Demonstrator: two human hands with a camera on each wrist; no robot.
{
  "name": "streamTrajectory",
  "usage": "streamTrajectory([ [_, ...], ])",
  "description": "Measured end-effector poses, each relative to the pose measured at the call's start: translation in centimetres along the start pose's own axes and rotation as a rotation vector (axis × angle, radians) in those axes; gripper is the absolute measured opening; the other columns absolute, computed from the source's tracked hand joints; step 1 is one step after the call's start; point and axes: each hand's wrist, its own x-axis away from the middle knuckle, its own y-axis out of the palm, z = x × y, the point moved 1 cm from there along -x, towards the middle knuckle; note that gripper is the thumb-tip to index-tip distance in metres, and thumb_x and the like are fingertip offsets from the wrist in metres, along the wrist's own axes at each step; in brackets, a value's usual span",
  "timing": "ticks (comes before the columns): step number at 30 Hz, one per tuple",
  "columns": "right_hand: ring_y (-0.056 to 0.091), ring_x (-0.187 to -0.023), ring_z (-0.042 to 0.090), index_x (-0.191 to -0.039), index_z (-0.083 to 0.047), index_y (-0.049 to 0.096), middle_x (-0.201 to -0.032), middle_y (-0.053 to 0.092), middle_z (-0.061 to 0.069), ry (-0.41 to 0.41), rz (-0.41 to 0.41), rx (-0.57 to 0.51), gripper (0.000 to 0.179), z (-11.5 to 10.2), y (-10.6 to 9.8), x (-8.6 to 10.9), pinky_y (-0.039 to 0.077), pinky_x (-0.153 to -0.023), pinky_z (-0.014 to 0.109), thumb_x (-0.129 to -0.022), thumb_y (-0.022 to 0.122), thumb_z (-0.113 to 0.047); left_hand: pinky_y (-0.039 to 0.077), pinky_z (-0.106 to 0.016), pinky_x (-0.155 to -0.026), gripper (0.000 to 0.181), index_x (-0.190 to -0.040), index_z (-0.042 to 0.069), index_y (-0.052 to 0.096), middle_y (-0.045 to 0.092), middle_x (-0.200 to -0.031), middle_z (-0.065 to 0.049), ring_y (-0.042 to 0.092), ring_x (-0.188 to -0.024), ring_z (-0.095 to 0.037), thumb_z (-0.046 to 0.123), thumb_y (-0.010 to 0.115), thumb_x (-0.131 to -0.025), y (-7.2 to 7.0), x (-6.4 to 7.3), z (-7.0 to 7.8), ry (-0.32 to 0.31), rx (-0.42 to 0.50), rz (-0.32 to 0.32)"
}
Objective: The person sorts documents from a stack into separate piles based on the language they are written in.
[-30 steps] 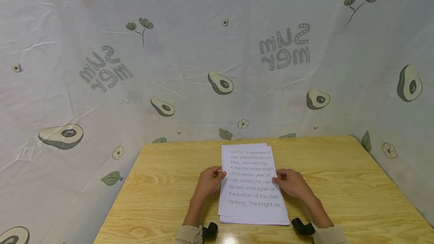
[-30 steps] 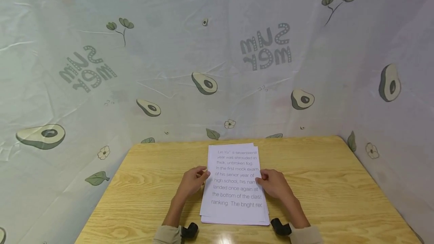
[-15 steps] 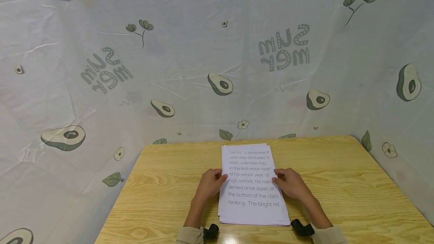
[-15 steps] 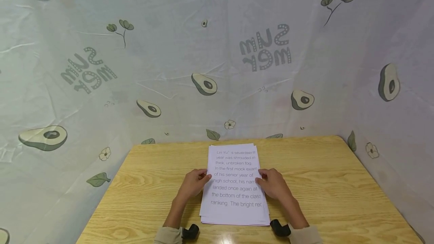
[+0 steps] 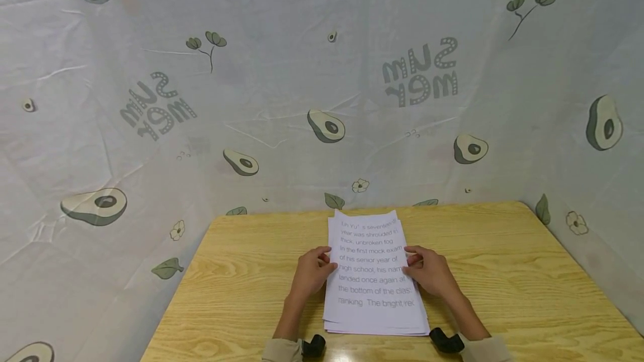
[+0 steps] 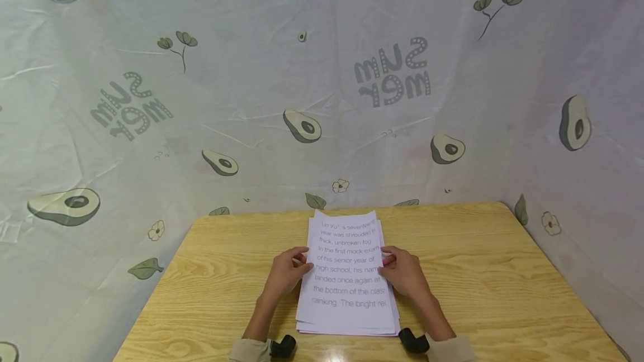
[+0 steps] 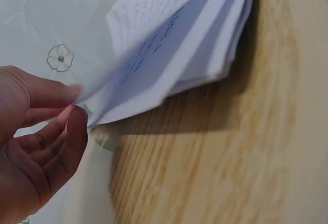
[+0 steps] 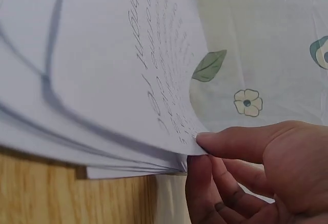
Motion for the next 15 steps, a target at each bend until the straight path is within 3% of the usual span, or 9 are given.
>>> streamTrajectory([
  [6,0.074,-0.090,0.025,-0.128,0.008,0.071,-0.103,0.075,0.015,0.014,0.064,0.021,0.037,-0.04,0.04,0.06,0.055,-0.069,0.025,-0.094,0.076,-0.004,0.050,-0.020,-0.058,0.048,-0.138,-0.001,0.069,0.070,-0.100,-0.007,0.060,-0.072,-0.010,-0.002,0.079,-0.092,0.28,0.07,-0.04,-0.002,0.012,0.007],
  [10,0.074,-0.092,0.027,-0.127,0.006,0.072,-0.107,0.075,0.018,-0.009,0.096,0.009,0.033,-0.26,-0.24,-0.03,0.057,-0.072,0.027,-0.096,0.074,-0.003,0.055,-0.022,-0.058,0.047,-0.138,0.000,0.069,0.070,-0.101,-0.010,0.064,-0.075,-0.012,-0.004,0.078,-0.092,0.14,0.03,0.15,0.001,0.084,0.028],
  [15,0.073,-0.093,0.024,-0.139,0.006,0.064,-0.117,0.071,0.024,0.044,0.058,-0.155,0.040,-0.09,-0.84,-0.26,0.058,-0.069,0.026,-0.101,0.070,-0.005,0.063,-0.027,-0.059,0.045,-0.138,0.000,0.069,0.069,-0.102,-0.012,0.067,-0.077,-0.014,-0.005,0.075,-0.093,-0.36,-0.09,0.23,-0.008,0.227,0.040],
])
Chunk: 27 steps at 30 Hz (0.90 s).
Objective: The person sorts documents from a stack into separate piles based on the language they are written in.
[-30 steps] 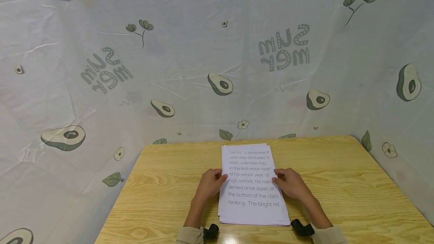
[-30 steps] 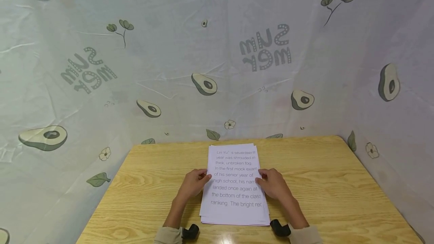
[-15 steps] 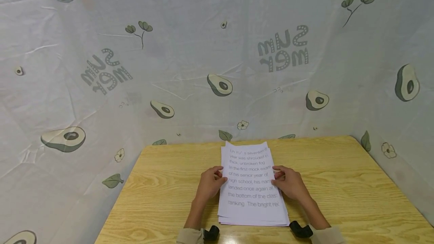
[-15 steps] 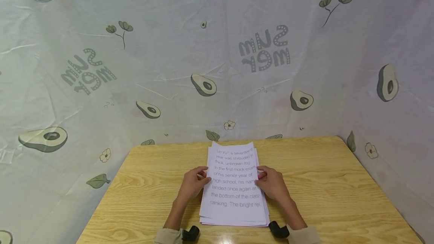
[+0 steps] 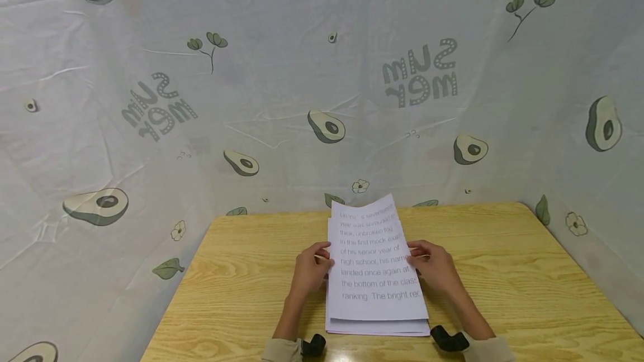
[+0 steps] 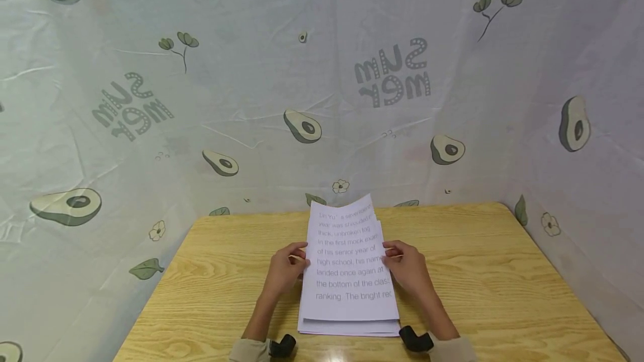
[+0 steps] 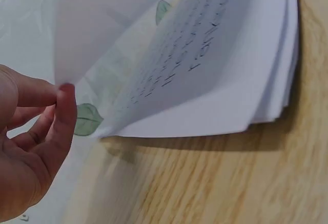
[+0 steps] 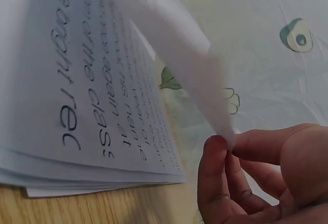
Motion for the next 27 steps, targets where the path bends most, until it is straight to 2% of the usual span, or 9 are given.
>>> streamTrajectory([
  [3,0.073,-0.095,0.020,-0.151,0.005,0.054,-0.126,0.066,0.026,0.068,-0.062,-0.165,0.049,0.4,-0.4,-0.2,0.061,-0.071,0.027,-0.105,0.067,-0.008,0.064,-0.029,-0.063,0.045,-0.139,0.002,0.069,0.069,-0.103,-0.014,0.067,-0.077,-0.013,-0.004,0.073,-0.095,-0.4,-0.1,-0.1,-0.034,0.079,0.000],
  [7,0.072,-0.094,0.014,-0.158,0.004,0.045,-0.128,0.063,0.022,0.106,-0.109,-0.311,0.057,0.8,-0.7,-0.3,0.062,-0.077,0.027,-0.106,0.065,-0.009,0.065,-0.035,-0.069,0.045,-0.141,0.004,0.068,0.068,-0.107,-0.016,0.067,-0.079,-0.014,-0.001,0.071,-0.096,-1.0,-0.1,0.0,-0.079,0.180,-0.011],
  [10,0.072,-0.092,0.012,-0.158,0.002,0.046,-0.123,0.065,0.015,0.115,-0.120,-0.353,0.057,1.0,-0.8,-0.4,0.062,-0.079,0.025,-0.106,0.066,-0.010,0.065,-0.036,-0.073,0.046,-0.143,0.007,0.068,0.067,-0.109,-0.015,0.067,-0.082,-0.015,0.002,0.071,-0.097,-1.2,-0.1,0.1,-0.104,0.225,-0.022],
  [16,0.072,-0.096,0.009,-0.158,0.001,0.046,-0.118,0.069,0.005,0.118,-0.139,-0.411,0.057,1.3,-0.9,-0.7,0.062,-0.083,0.024,-0.106,0.067,-0.011,0.063,-0.029,-0.072,0.047,-0.143,0.007,0.067,0.065,-0.109,-0.011,0.069,-0.084,-0.017,0.002,0.071,-0.097,-1.5,-0.4,-0.1,-0.137,0.305,-0.039],
  [27,0.073,-0.099,0.010,-0.160,0.000,0.043,-0.121,0.072,0.004,0.140,-0.162,-0.443,0.061,0.9,-1.3,-0.4,0.061,-0.085,0.024,-0.106,0.068,-0.014,0.060,-0.026,-0.071,0.051,-0.147,0.004,0.063,0.063,-0.106,-0.006,0.067,-0.084,-0.014,0.002,0.072,-0.096,-1.3,-0.6,-0.5,-0.166,0.424,-0.066],
])
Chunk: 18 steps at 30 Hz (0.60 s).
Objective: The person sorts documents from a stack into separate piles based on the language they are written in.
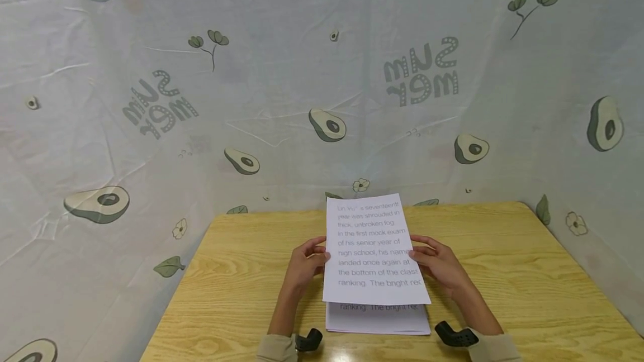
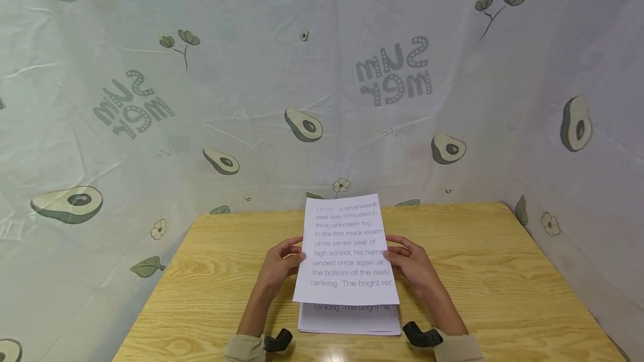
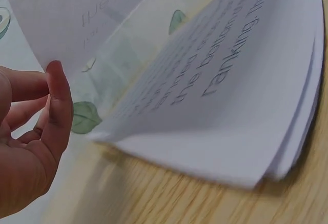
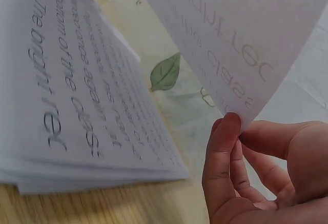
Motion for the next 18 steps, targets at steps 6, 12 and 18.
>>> streamTrajectory([
  [6,0.073,-0.099,0.007,-0.162,0.000,0.041,-0.118,0.073,-0.004,0.005,-0.001,0.007,0.064,0.6,-2.0,0.0,0.061,-0.086,0.024,-0.107,0.068,-0.016,0.058,-0.026,-0.069,0.050,-0.145,0.005,0.066,0.063,-0.104,-0.006,0.066,-0.080,-0.013,0.002,0.073,-0.095,2.3,-0.2,-0.3,-0.004,-0.002,0.023],
  [12,0.075,-0.098,0.006,-0.163,0.000,0.037,-0.112,0.075,-0.014,0.030,-0.008,0.006,0.066,1.8,-6.0,0.1,0.062,-0.083,0.027,-0.108,0.067,-0.020,0.061,-0.025,-0.065,0.049,-0.141,0.006,0.069,0.064,-0.102,-0.006,0.066,-0.076,-0.012,-0.001,0.074,-0.092,6.7,-0.7,-0.9,0.001,-0.040,0.052],
  [18,0.075,-0.097,0.007,-0.162,-0.002,0.041,-0.110,0.075,-0.017,0.052,-0.012,-0.001,0.062,2.4,-9.6,1.2,0.063,-0.080,0.029,-0.108,0.066,-0.019,0.063,-0.027,-0.064,0.048,-0.139,0.010,0.072,0.068,-0.102,-0.006,0.069,-0.073,-0.010,0.000,0.076,-0.092,10.8,-0.7,-1.8,0.018,-0.121,0.065],
])
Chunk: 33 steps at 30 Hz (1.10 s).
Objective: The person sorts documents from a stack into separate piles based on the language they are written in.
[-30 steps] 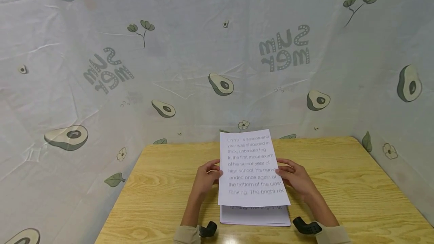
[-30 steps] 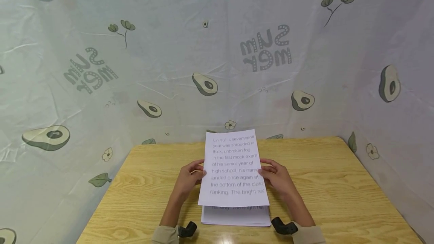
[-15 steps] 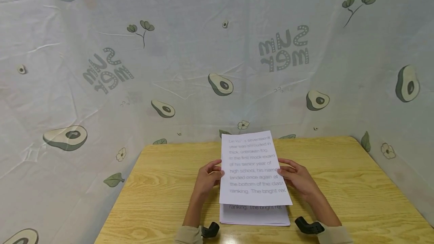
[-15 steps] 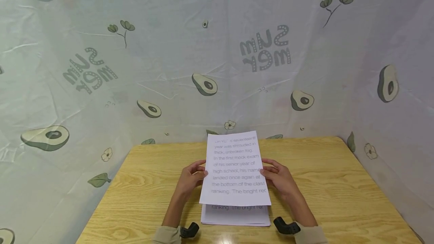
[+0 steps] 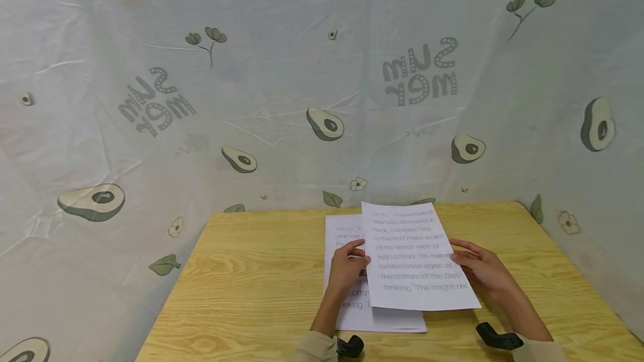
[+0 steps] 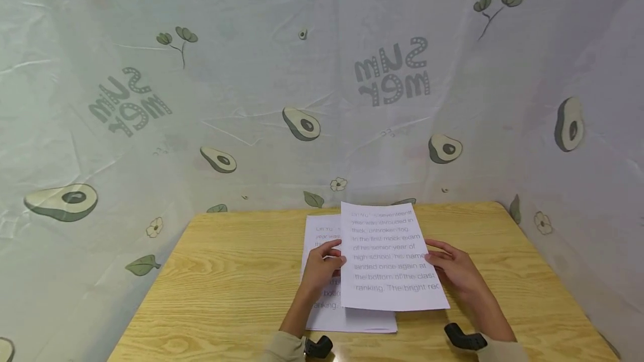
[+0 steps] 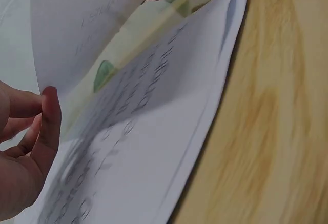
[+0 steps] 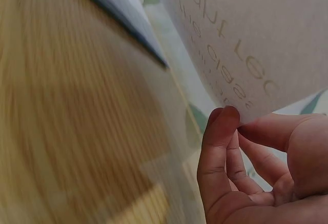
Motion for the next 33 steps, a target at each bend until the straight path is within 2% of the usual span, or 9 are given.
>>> streamTrajectory([
  [5,0.075,-0.097,0.008,-0.162,-0.001,0.042,-0.108,0.074,-0.017,0.032,0.007,0.044,0.062,0.3,-2.5,0.8,0.064,-0.081,0.032,-0.108,0.066,-0.021,0.061,-0.024,-0.059,0.047,-0.136,0.009,0.074,0.069,-0.097,-0.002,0.069,-0.067,-0.009,-0.001,0.079,-0.090,2.9,0.4,-0.1,0.022,-0.065,0.030],
  [11,0.074,-0.093,0.007,-0.160,0.009,0.040,-0.106,0.071,-0.019,0.056,0.038,0.178,0.065,0.6,-6.2,1.6,0.063,-0.079,0.032,-0.109,0.065,-0.023,0.057,-0.021,-0.054,0.048,-0.135,0.008,0.074,0.066,-0.090,0.005,0.066,-0.063,-0.008,-0.003,0.080,-0.088,6.8,0.8,0.6,0.030,-0.094,0.024],
  [18,0.074,-0.093,0.006,-0.158,0.008,0.044,-0.105,0.072,-0.023,0.073,0.026,0.248,0.062,0.5,-9.4,2.0,0.063,-0.080,0.032,-0.110,0.063,-0.026,0.052,-0.019,-0.050,0.047,-0.132,0.008,0.075,0.063,-0.085,0.008,0.061,-0.058,-0.006,-0.005,0.080,-0.087,10.1,1.0,0.8,0.016,-0.124,0.044],
  [25,0.075,-0.093,0.009,-0.159,0.009,0.041,-0.106,0.072,-0.020,0.108,0.028,0.280,0.064,0.7,-11.1,2.2,0.064,-0.081,0.034,-0.111,0.062,-0.027,0.051,-0.018,-0.046,0.048,-0.131,0.006,0.075,0.063,-0.082,0.009,0.058,-0.057,-0.002,-0.008,0.081,-0.085,12.2,1.2,0.7,0.039,-0.144,0.035],
  [29,0.075,-0.090,0.012,-0.159,0.013,0.037,-0.106,0.075,-0.014,0.132,0.049,0.299,0.068,1.1,-11.4,2.0,0.064,-0.078,0.036,-0.110,0.062,-0.027,0.050,-0.018,-0.045,0.048,-0.131,0.004,0.074,0.062,-0.080,0.009,0.056,-0.053,-0.002,-0.009,0.080,-0.086,12.8,1.3,0.6,0.055,-0.182,0.032],
  [33,0.075,-0.088,0.011,-0.157,0.016,0.036,-0.107,0.077,-0.011,0.118,0.069,0.347,0.067,1.3,-11.2,1.8,0.064,-0.077,0.035,-0.110,0.062,-0.025,0.049,-0.017,-0.044,0.047,-0.131,0.005,0.075,0.061,-0.080,0.010,0.055,-0.052,-0.002,-0.008,0.081,-0.086,12.9,1.2,0.4,0.055,-0.217,0.041],
])
